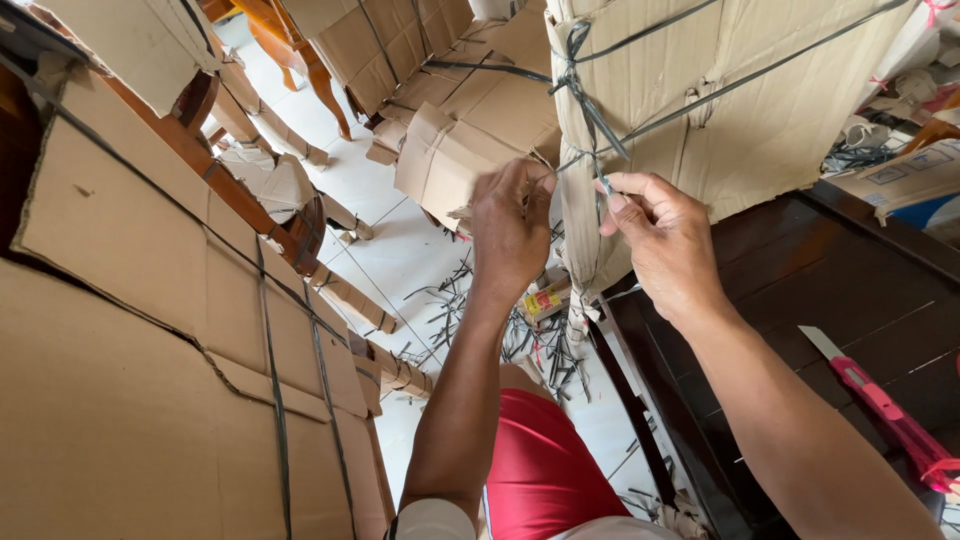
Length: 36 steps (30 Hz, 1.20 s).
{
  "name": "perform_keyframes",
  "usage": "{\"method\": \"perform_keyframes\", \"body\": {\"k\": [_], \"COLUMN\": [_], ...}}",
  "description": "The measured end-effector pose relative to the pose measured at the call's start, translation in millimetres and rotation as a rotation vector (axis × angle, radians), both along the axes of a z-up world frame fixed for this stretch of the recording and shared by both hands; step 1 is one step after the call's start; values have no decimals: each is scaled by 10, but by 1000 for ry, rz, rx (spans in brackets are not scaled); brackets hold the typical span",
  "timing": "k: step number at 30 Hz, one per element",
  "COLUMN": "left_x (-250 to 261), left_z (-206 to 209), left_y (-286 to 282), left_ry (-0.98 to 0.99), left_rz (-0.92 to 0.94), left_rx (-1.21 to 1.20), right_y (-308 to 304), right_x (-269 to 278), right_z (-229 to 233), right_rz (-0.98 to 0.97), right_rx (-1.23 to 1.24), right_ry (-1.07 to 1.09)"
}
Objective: The person ties black plastic straps around cardboard-wrapped chairs by hand and using a utility knife to secure the packaging.
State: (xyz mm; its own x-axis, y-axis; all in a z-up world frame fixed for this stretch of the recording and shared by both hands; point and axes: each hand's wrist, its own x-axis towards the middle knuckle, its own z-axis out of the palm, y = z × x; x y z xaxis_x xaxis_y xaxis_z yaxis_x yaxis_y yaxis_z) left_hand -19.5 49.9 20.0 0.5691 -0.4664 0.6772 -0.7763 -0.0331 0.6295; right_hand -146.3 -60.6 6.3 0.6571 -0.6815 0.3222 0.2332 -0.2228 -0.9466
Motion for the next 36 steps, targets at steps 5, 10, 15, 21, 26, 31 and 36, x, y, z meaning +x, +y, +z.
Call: {"method": "perform_keyframes", "body": {"k": [5,10,15,21,26,31,36], "left_x": [-93,-194,-275,-317,-384,-300,-262], "left_z": [20,-8,96,97,117,44,38], "left_y": [7,-52,-28,36,-38,-106,-105], "left_ry": [341,409,299,347,360,438,516], "left_rz": [-106,-96,-53,-38,-34,-70,-129], "left_rx": [-92,-164,-94,89,51,-17,-12], "right_y": [74,170,198,244,124,269,340], "right_x": [-90,-143,-135,-119,33,-114,-57], "right_z": [-3,-23,-93,-145,-381,-249,-351], "right_rz": [45,133,220,221,183,219,244], "right_rx": [166,311,173,-137,-261,-98,113], "right_ry": [-6,-22,-41,-8,89,102,-111]}}
